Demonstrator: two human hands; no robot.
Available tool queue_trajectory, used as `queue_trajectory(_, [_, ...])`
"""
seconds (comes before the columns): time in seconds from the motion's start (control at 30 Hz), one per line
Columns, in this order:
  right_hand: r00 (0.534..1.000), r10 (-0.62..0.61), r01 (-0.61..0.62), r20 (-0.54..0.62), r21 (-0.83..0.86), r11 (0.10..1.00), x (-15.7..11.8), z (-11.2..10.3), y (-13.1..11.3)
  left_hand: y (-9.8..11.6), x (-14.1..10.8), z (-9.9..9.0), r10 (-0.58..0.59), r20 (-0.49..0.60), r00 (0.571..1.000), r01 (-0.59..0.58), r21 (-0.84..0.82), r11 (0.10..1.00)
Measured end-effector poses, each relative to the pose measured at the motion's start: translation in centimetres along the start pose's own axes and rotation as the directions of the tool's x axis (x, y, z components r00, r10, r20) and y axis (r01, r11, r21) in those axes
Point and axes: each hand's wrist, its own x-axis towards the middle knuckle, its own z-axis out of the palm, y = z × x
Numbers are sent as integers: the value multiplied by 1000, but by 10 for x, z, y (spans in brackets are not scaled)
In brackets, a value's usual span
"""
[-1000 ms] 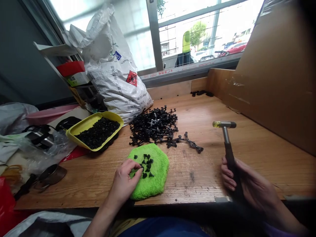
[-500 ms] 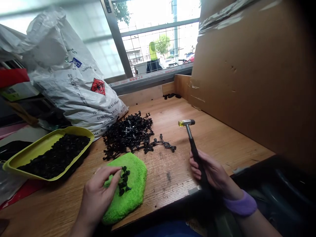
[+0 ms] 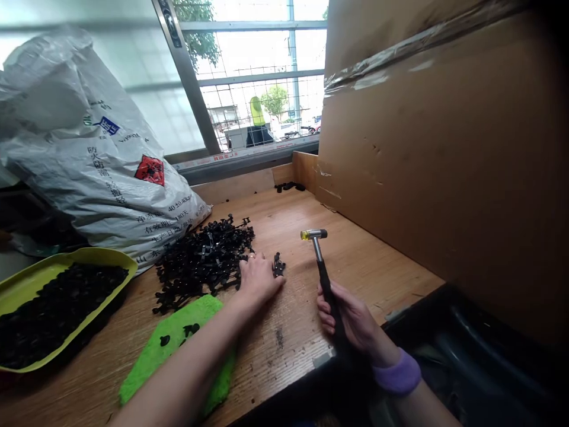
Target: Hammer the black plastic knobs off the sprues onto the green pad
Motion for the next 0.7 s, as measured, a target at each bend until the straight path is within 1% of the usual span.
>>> queue_trajectory(0.1, [1000, -4, 4, 5, 7, 1000, 0, -1, 0, -4, 4, 1, 0, 23, 1000, 5, -227, 974])
queue_trajectory(0.17, [1000, -1, 1, 8, 11, 1000, -1, -2, 0, -8, 4, -6, -14, 65, 998, 37, -367, 929])
queue_trajectory(0.2, [1000, 1, -1, 9, 14, 1000, -1, -3, 0, -12, 4, -11, -32, 76, 997, 63, -446, 893])
queue_trajectory(0.23, [1000, 4, -4, 10, 19, 1000, -2, -4, 1, -17, 2, -19, -62, 72, 995, 91, -536, 839])
queue_trajectory(0.27, [1000, 10, -10, 12, 26, 1000, -3, -4, 1, -25, -2, -29, -103, 58, 993, 116, -642, 758])
queue_trajectory(0.33, [999, 26, -27, 23, 43, 999, -6, -5, 1, -47, -16, -53, -211, 15, 977, 132, -820, 556])
queue_trajectory(0.37, [999, 38, -40, 28, 46, 998, -7, -5, 1, -61, -27, -66, -267, -6, 964, 126, -870, 477])
queue_trajectory(0.4, [999, 46, -47, 26, 47, 998, -8, -5, 1, -76, -40, -79, -321, -17, 947, 123, -903, 412])
queue_trajectory(0.47, [998, 59, -59, -16, 22, 998, -9, -4, 0, -106, -74, -101, -414, 0, 910, 140, -941, 307])
queue_trajectory(0.53, [995, 69, -69, -66, -4, 998, -10, -2, -1, -133, -112, -112, -529, 40, 848, 180, -959, 217])
queue_trajectory(0.57, [994, 75, -77, -85, -15, 997, -10, 0, -1, -144, -132, -112, -592, 63, 803, 207, -962, 178])
queue_trajectory(0.63, [989, 86, -92, -121, -40, 995, -11, 3, -1, -159, -166, -104, -693, 116, 711, 264, -958, 109])
queue_trajectory(0.67, [986, 89, -98, -143, -54, 994, -11, 5, -1, -164, -180, -98, -718, 148, 681, 289, -954, 77])
queue_trajectory(0.7, [981, 91, -104, -170, -67, 992, -11, 6, 0, -167, -192, -90, -724, 185, 665, 310, -950, 43])
